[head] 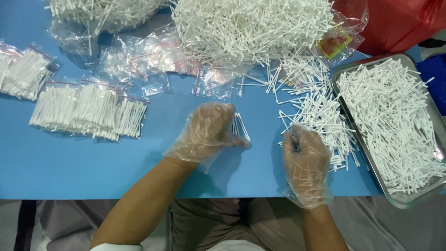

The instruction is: The person is sorting and packing small white sticks into clear plastic bags at a work table.

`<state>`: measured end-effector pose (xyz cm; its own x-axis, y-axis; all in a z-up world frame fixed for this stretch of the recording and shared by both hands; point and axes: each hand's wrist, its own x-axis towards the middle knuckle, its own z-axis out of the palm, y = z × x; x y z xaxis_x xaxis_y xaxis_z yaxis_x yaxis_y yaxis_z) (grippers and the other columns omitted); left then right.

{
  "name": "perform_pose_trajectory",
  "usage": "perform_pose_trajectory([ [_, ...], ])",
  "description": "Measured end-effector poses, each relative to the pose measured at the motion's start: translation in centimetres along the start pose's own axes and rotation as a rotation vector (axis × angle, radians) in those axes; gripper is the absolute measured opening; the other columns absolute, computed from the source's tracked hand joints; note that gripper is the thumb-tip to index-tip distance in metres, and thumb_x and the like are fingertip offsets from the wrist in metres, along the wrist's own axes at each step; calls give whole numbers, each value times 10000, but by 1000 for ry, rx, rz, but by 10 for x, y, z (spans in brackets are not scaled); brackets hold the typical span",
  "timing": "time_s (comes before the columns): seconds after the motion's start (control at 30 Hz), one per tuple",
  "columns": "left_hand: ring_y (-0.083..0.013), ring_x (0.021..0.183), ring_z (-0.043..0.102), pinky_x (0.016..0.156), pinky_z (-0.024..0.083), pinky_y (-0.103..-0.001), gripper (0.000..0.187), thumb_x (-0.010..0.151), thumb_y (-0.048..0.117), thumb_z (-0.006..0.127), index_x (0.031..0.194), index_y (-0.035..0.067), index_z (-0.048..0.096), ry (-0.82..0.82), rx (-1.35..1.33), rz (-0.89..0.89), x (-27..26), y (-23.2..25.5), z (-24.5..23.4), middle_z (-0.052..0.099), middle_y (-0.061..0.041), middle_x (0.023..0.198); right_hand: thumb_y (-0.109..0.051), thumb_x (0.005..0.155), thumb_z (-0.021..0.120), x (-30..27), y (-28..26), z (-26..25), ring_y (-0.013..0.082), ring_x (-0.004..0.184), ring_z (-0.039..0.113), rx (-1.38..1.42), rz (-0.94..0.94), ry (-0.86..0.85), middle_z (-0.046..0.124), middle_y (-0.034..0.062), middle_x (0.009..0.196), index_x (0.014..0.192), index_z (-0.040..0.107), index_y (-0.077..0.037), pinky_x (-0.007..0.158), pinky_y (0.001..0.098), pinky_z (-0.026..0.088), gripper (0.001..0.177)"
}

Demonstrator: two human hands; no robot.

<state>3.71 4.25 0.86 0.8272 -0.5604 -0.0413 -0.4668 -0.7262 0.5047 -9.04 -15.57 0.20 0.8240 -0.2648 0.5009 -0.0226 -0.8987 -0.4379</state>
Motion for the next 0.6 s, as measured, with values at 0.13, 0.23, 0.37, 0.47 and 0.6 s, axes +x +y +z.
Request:
perform_pose_trajectory([
  [0.13,-91,534,442,438,353,-242,746,601,855,786,744,154,573,-43,175,-47,11,-12,-7,430,85,554,30,888,794,6,-17,-4,303,736,729,3,-5,-43,706,195,791,1015,767,43,565,359,592,130],
  [0.23,-120,533,464,450,356,-251,740,674,849,739,747,139,547,120,147,-58,14,-30,-7,417,68,561,-54,896,805,12,-23,1,262,749,735,-19,-41,-140,722,168,821,1030,780,-7,597,325,603,145],
  [0.37,-163,559,523,472,407,-293,619,814,715,732,782,120,560,260,155,-88,17,-48,-5,444,44,589,-227,936,759,28,-37,-1,260,784,745,-131,-158,-372,723,126,850,1046,773,-64,594,364,603,198],
  [0.47,-201,588,578,494,454,-337,511,859,596,749,817,109,598,347,196,-132,21,-63,1,491,15,610,-157,902,814,40,-29,19,247,847,716,-189,-480,-98,685,120,909,1120,752,-81,658,352,585,239],
  [0.6,-239,617,633,516,501,-380,404,903,477,765,851,97,636,437,249,-157,19,-48,-16,538,-14,631,-168,944,737,80,-64,25,231,919,732,-264,-299,-446,707,137,1027,1173,731,-100,746,349,593,238],
])
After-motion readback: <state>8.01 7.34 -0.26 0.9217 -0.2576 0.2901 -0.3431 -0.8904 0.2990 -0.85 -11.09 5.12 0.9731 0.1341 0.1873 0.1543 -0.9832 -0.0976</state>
